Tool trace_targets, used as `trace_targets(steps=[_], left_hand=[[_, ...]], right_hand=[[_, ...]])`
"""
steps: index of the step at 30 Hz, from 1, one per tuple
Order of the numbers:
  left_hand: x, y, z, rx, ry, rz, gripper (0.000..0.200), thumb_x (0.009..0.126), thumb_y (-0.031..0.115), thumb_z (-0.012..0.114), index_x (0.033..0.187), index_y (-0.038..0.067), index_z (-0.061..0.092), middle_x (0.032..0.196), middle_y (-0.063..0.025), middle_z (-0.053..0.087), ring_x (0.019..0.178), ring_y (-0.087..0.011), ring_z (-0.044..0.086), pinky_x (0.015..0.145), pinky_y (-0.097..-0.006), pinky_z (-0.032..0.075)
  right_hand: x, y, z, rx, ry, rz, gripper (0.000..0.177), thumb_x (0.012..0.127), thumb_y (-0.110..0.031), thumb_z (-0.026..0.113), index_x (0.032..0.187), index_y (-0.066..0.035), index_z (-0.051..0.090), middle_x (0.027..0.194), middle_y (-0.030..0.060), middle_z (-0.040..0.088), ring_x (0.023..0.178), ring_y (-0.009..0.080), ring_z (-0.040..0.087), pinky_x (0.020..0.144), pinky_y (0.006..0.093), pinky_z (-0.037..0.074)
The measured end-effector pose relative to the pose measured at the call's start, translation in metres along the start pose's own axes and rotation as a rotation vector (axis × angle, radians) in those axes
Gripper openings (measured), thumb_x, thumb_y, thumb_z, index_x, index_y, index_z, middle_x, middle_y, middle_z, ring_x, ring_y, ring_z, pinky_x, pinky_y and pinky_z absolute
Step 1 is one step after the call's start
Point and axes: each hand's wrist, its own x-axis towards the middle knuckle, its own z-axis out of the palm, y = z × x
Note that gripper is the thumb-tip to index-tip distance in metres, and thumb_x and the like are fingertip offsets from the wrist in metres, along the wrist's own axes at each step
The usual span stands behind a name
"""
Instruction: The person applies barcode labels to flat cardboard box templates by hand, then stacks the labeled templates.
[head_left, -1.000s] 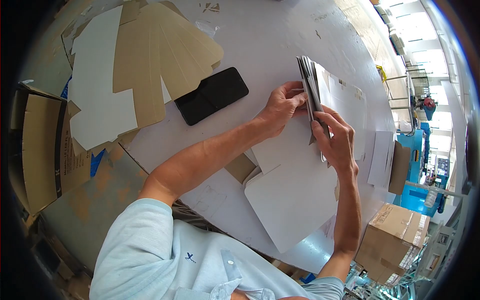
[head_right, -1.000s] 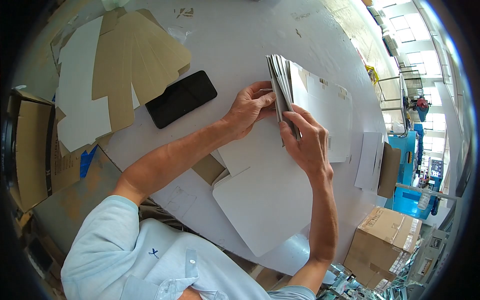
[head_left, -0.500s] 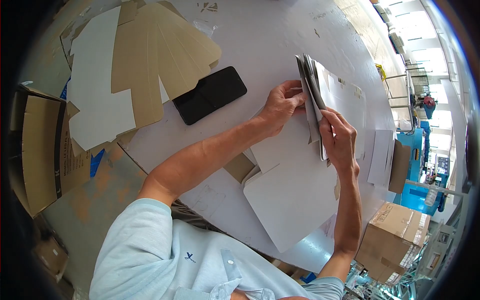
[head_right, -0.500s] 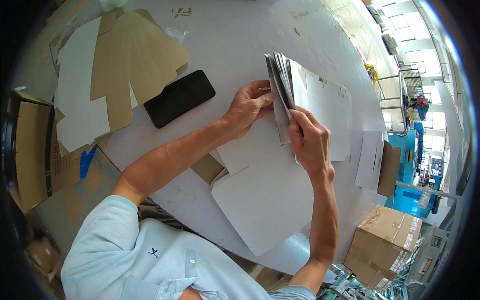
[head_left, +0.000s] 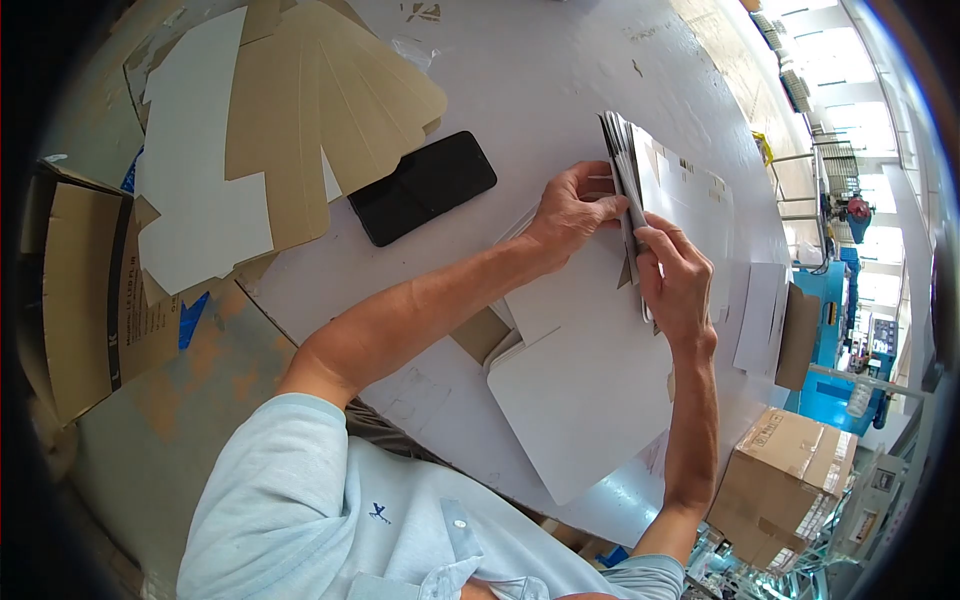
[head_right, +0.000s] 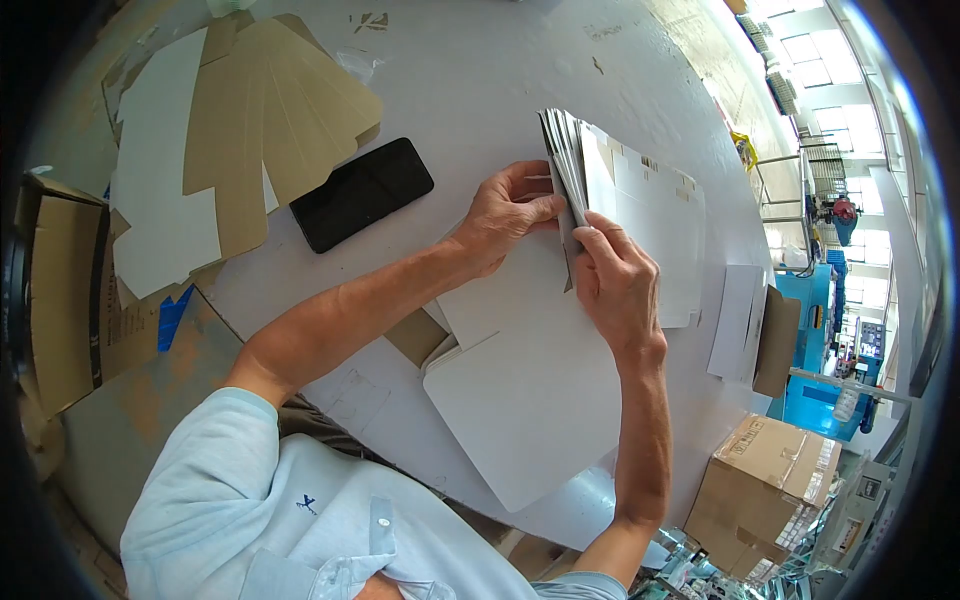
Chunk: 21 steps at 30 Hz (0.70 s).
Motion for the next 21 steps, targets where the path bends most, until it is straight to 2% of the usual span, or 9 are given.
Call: trace_targets(steps=[4,16,18,19,21], left_hand=[[0.002,-0.004,-0.001,-0.01,-0.016,0.028,0.045,0.096,0.005,0.07,0.136,-0.002,0.053,0.126,-0.0164,0.065,0.113,-0.0227,0.066,0.097,-0.0366,0.06],[0.005,-0.009,-0.001,0.057,0.001,0.031,0.041,0.096,0.004,0.068,0.134,-0.003,0.055,0.122,-0.0156,0.067,0.108,-0.0223,0.068,0.094,-0.0356,0.061],[0.003,-0.004,0.001,0.053,0.012,-0.004,0.039,0.1,0.014,0.067,0.133,-0.003,0.055,0.119,-0.0147,0.067,0.105,-0.0221,0.069,0.091,-0.036,0.062],[0.005,0.0,0.002,0.059,-0.023,-0.011,0.039,0.1,0.014,0.067,0.133,-0.003,0.055,0.119,-0.0147,0.067,0.105,-0.0221,0.069,0.091,-0.036,0.062],[0.015,0.007,0.009,-0.045,-0.021,-0.19,0.045,0.1,0.028,0.068,0.13,-0.004,0.054,0.114,-0.0143,0.067,0.102,-0.022,0.069,0.087,-0.037,0.062]], right_hand=[[0.001,-0.01,0.0,0.043,0.024,0.045,0.017,0.085,-0.007,0.075,0.101,-0.004,0.071,0.111,0.015,0.074,0.089,0.0311,0.075,0.076,0.0379,0.062],[-0.004,-0.001,0.006,0.082,0.059,0.088,0.016,0.083,-0.004,0.073,0.099,-0.005,0.072,0.108,0.0127,0.076,0.088,0.0307,0.075,0.076,0.038,0.062],[-0.005,-0.002,0.007,0.083,0.057,0.081,0.016,0.083,-0.003,0.073,0.099,-0.005,0.072,0.108,0.0123,0.075,0.088,0.0307,0.075,0.075,0.0387,0.062],[-0.006,-0.002,0.006,0.075,0.061,0.081,0.016,0.083,-0.002,0.072,0.099,-0.005,0.071,0.109,0.012,0.075,0.088,0.0306,0.074,0.075,0.0394,0.062],[-0.008,-0.002,0.005,0.016,0.046,-0.032,0.017,0.083,-0.002,0.072,0.099,-0.006,0.069,0.108,0.0114,0.073,0.089,0.0307,0.073,0.074,0.0407,0.062]])
